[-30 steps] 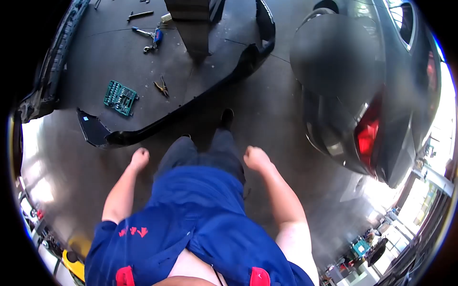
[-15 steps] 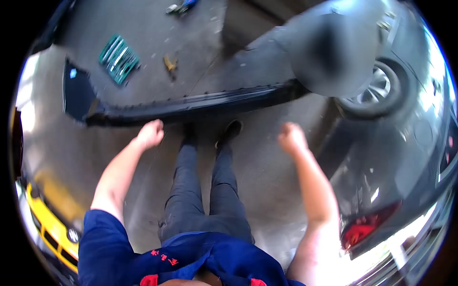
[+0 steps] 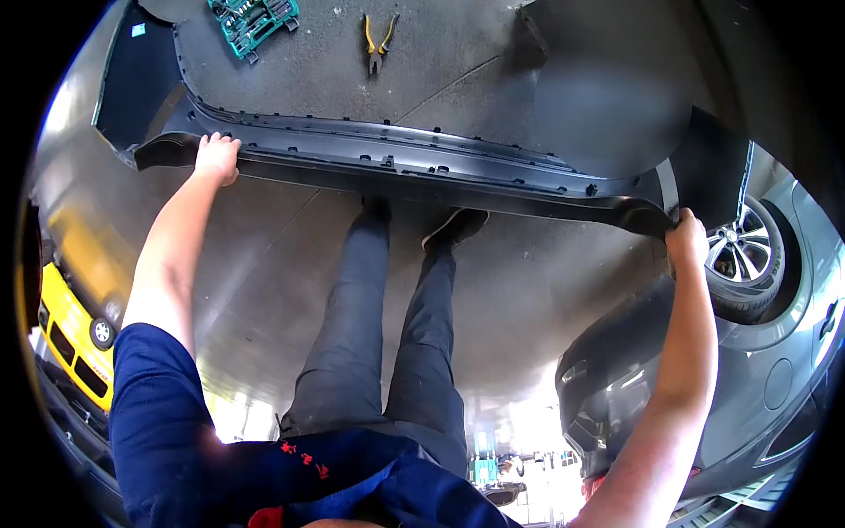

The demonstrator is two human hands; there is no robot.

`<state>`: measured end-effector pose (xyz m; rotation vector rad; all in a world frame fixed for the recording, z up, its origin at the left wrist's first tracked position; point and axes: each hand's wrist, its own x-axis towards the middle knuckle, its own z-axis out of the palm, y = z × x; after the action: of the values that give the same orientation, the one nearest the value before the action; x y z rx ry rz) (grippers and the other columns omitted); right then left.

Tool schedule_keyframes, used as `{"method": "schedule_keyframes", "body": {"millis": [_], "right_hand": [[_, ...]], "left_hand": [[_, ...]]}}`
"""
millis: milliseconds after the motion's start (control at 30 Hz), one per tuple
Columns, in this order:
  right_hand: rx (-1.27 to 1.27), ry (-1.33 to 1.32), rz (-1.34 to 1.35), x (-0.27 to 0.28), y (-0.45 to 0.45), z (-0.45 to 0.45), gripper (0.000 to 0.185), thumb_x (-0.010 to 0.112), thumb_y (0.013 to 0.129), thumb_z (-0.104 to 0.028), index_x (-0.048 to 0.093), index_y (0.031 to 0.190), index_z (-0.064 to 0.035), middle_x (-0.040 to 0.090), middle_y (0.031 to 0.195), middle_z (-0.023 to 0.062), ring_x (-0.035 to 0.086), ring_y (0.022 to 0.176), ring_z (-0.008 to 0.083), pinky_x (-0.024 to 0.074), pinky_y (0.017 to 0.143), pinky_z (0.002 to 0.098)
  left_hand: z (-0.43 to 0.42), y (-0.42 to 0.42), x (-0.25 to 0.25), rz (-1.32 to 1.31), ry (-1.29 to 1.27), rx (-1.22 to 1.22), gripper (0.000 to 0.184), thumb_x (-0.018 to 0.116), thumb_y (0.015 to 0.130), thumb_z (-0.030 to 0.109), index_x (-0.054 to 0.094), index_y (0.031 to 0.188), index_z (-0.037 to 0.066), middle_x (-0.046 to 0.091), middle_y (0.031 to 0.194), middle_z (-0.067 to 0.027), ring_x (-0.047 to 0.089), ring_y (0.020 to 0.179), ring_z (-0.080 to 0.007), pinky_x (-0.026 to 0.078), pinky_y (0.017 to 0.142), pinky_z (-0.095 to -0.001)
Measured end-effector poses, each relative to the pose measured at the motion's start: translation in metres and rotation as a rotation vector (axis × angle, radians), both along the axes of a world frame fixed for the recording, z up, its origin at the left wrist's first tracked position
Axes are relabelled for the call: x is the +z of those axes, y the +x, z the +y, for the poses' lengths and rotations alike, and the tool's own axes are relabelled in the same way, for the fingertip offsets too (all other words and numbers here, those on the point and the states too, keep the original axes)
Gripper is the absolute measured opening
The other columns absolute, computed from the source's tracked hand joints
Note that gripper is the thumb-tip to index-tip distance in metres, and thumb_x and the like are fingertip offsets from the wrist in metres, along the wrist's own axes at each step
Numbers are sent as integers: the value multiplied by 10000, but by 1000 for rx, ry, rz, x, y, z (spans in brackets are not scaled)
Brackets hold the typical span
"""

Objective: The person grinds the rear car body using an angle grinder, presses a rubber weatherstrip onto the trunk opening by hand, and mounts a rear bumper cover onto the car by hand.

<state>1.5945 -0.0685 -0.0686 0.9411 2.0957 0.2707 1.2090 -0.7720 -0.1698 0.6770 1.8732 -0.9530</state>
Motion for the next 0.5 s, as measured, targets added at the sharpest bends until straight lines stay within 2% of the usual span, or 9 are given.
{"method": "schedule_keyframes", "body": {"millis": [100, 167, 233, 267, 333, 367, 433, 500], "right_hand": [[49, -67, 81, -11, 19, 24, 335, 704, 824, -154, 696, 1148, -69, 710, 1120, 201, 671, 1073, 363, 536, 929, 443], [-33, -95, 27, -11, 21, 27, 245, 718, 831, -175, 731, 1043, -54, 715, 1081, 215, 682, 1039, 366, 539, 909, 443], [-39, -72, 22, -12, 21, 26, 220, 729, 831, -185, 734, 1001, -46, 714, 1068, 215, 680, 1030, 371, 537, 904, 448], [-36, -52, 31, -12, 21, 24, 203, 739, 832, -195, 737, 960, -38, 712, 1054, 215, 678, 1021, 375, 534, 899, 452], [7, -34, -5, -11, 29, 25, 208, 738, 849, -198, 712, 980, -38, 703, 1042, 201, 663, 1026, 379, 524, 899, 460], [33, -9, 10, -8, 33, 22, 215, 732, 860, -202, 698, 999, -42, 692, 1042, 192, 654, 1032, 380, 519, 901, 463], [54, 22, 2, -3, 37, 18, 235, 721, 879, -209, 660, 1042, -50, 664, 1046, 173, 633, 1042, 382, 511, 899, 468], [51, 50, 49, 5, 37, 12, 204, 717, 878, -200, 655, 1002, -51, 653, 1012, 176, 631, 1020, 385, 510, 885, 479]], "left_hand": [[-6, -6, -21, 7, 36, -46, 495, 764, 809, 230, 620, 1273, 131, 612, 1298, -85, 495, 1315, -282, 350, 1162, -498], [-8, -9, -32, -18, 28, -72, 505, 769, 804, 237, 623, 1276, 134, 613, 1293, -83, 508, 1304, -277, 374, 1148, -476], [-14, -12, -42, -43, 13, 24, 450, 781, 797, 259, 676, 1212, 117, 632, 1251, -82, 552, 1250, -262, 435, 1082, -418], [-19, -13, -45, -52, 11, 21, 450, 781, 797, 259, 676, 1212, 117, 632, 1251, -82, 552, 1250, -262, 435, 1082, -418], [-30, -17, -53, -34, -9, -95, 386, 785, 797, 275, 723, 1134, 98, 651, 1212, -81, 583, 1199, -254, 469, 1012, -385], [-37, -17, -54, -7, 63, -113, 290, 786, 785, 279, 763, 996, 82, 655, 1155, -88, 580, 1180, -259, 470, 1000, -395], [-43, -22, -50, -51, 113, -153, 286, 786, 785, 294, 768, 983, 87, 653, 1146, -94, 582, 1170, -263, 466, 996, -391], [-53, -27, -41, -80, 153, -193, 278, 786, 773, 304, 769, 941, 83, 650, 1121, -102, 581, 1144, -272, 466, 978, -392]]}}
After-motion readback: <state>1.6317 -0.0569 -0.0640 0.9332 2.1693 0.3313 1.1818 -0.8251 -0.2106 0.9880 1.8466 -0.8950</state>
